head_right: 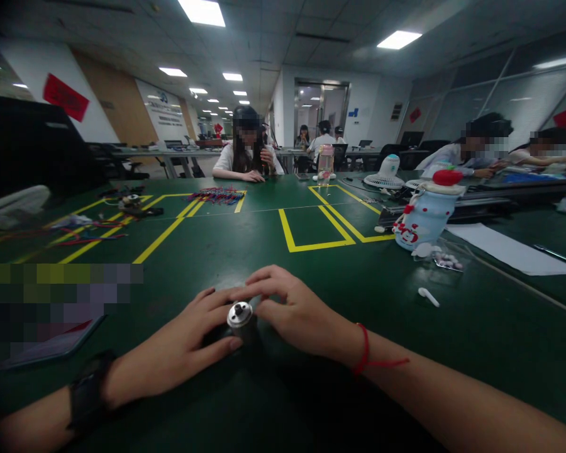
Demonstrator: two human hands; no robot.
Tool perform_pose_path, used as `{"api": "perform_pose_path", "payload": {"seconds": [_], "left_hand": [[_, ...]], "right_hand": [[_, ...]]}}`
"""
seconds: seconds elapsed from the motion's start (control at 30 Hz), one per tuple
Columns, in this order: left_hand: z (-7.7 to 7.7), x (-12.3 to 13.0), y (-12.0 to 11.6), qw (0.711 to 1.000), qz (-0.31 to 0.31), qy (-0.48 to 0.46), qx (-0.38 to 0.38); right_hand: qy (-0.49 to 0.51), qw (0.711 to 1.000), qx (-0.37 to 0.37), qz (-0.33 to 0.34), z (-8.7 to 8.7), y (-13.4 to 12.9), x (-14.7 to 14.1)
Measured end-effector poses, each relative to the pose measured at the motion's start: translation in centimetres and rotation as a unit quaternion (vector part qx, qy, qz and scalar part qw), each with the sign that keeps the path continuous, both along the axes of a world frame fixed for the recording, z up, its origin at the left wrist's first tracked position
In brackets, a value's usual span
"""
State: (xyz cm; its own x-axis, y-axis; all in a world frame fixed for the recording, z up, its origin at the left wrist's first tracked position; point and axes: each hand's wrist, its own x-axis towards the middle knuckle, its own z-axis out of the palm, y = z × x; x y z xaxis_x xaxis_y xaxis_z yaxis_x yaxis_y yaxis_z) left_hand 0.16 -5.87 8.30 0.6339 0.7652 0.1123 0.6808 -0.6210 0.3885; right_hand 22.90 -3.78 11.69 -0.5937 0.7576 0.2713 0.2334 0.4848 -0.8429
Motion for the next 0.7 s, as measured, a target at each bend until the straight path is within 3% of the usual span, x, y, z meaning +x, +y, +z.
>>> {"api": "perform_pose_path", "payload": {"seconds": [0.07,0.2,0.3,0.4,0.5,0.6,0.7], "left_hand": [[-0.1,0.1,0.1,1.000,0.005,0.006,-0.011],[-0.3,0.5,0.5,1.000,0.005,0.010,-0.022],[-0.6,1.0,0.9,1.000,0.004,0.011,-0.025],[-0.9,1.3,1.2,1.000,0.005,0.014,-0.027],[-0.9,1.3,1.1,1.000,0.005,0.016,-0.026],[-0.4,0.7,0.8,1.000,0.005,0.015,-0.026],[-0.2,-0.2,0.4,1.000,0.006,0.012,-0.016]], "right_hand": [[0.029,0.997,-0.036,-0.060,-0.5,1.4,1.7],[0.068,0.958,-0.074,-0.269,-3.0,5.6,5.9],[0.072,0.942,-0.071,-0.319,-4.8,8.1,8.2],[0.049,0.949,-0.060,-0.304,-5.5,8.6,8.9],[0.002,0.967,-0.045,-0.249,-4.9,7.4,7.9],[-0.069,0.986,0.009,-0.150,-3.5,5.1,5.4],[-0.077,0.992,0.049,-0.088,-2.1,2.4,2.0]]}}
